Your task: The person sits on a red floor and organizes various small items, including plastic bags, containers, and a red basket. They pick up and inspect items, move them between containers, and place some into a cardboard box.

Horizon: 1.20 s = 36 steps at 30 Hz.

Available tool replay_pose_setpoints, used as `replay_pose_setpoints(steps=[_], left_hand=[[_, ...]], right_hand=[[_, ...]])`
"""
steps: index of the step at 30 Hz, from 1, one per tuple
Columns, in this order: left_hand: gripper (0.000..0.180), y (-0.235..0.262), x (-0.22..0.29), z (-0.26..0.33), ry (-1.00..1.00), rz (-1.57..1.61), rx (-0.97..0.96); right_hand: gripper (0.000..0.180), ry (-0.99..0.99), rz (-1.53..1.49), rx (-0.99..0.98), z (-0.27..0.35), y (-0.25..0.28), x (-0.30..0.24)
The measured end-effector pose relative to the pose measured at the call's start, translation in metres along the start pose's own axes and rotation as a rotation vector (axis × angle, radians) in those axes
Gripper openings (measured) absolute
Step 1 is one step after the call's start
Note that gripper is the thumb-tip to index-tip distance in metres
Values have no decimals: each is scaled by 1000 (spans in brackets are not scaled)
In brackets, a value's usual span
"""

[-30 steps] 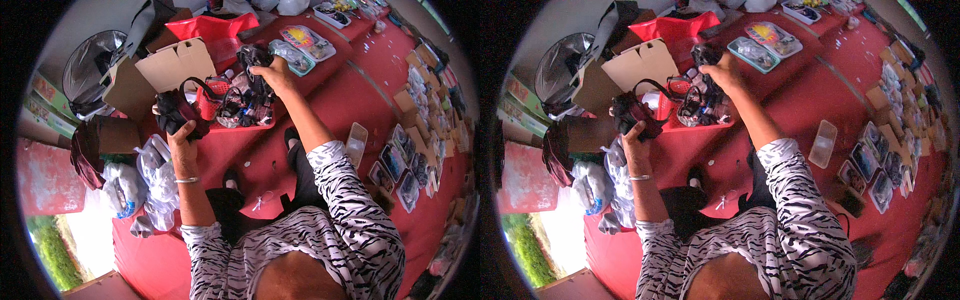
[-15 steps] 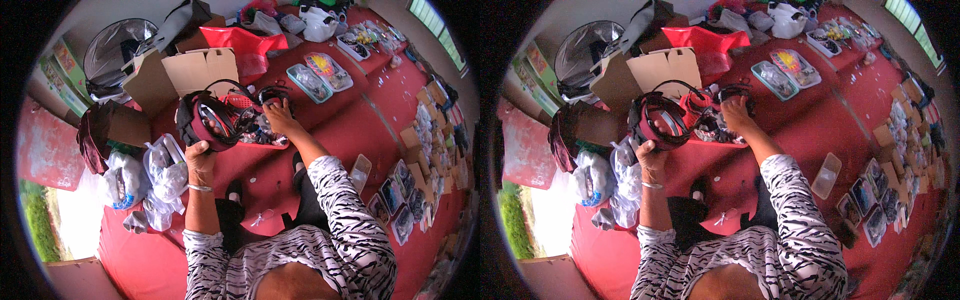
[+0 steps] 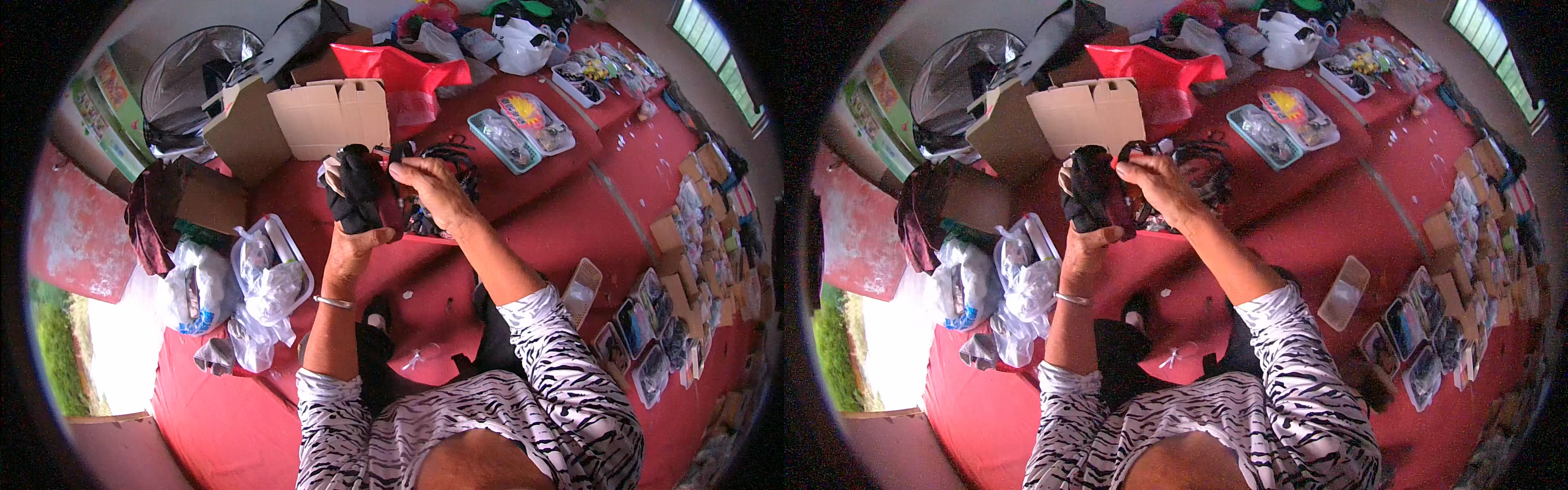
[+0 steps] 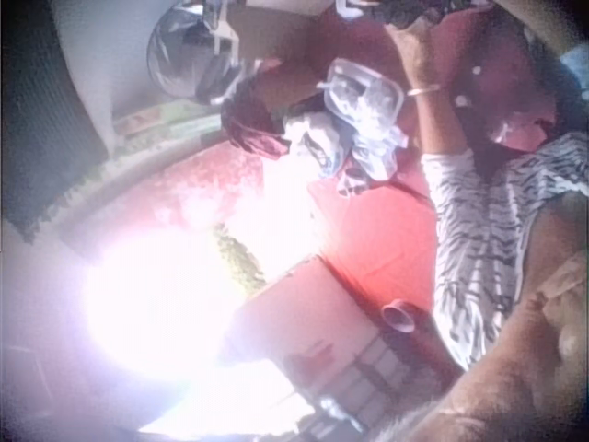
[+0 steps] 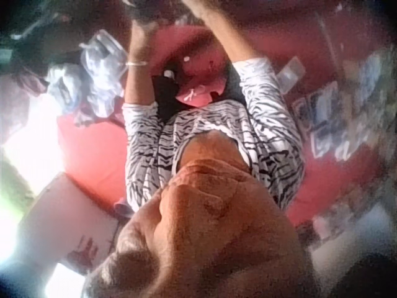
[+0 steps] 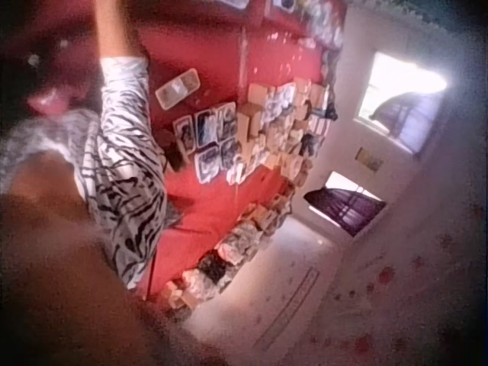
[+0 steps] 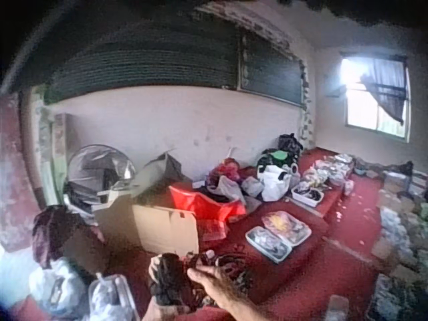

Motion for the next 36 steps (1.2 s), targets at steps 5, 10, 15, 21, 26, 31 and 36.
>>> replay_pose_setpoints(steps=[5, 10, 15, 21, 26, 31, 36], left_hand=[[60, -14, 18, -3, 106, 507, 46], [54, 12, 7, -5, 171, 333, 138], [57, -2, 14, -5, 125, 96, -49], [45, 14, -17, -4, 114, -219, -178], [30, 2, -21, -12, 177, -283, -143], [28, 5, -27, -2, 63, -521, -348], [34, 3, -17, -4, 80, -421, -366]], right_hand=[[25, 27, -572, 162, -9, 20, 15], [30, -154, -678, 249, -12, 40, 24], [26, -245, -799, 153, -12, 39, 26], [24, -360, -648, 94, -8, 38, 25], [26, -292, -461, -126, 9, 23, 1], [34, -239, -252, -168, 9, 17, 2], [29, -108, -44, -205, 9, 18, -2]])
Point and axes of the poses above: each hand's wrist, its own z-axis away from the middle knuckle, its own y-axis out of the back of the hand, x = y × z, the point moved 2 cm from there along -z, towards the middle knuckle, and after that the axes turned 1 degree about -y, right-handed, at the moved point
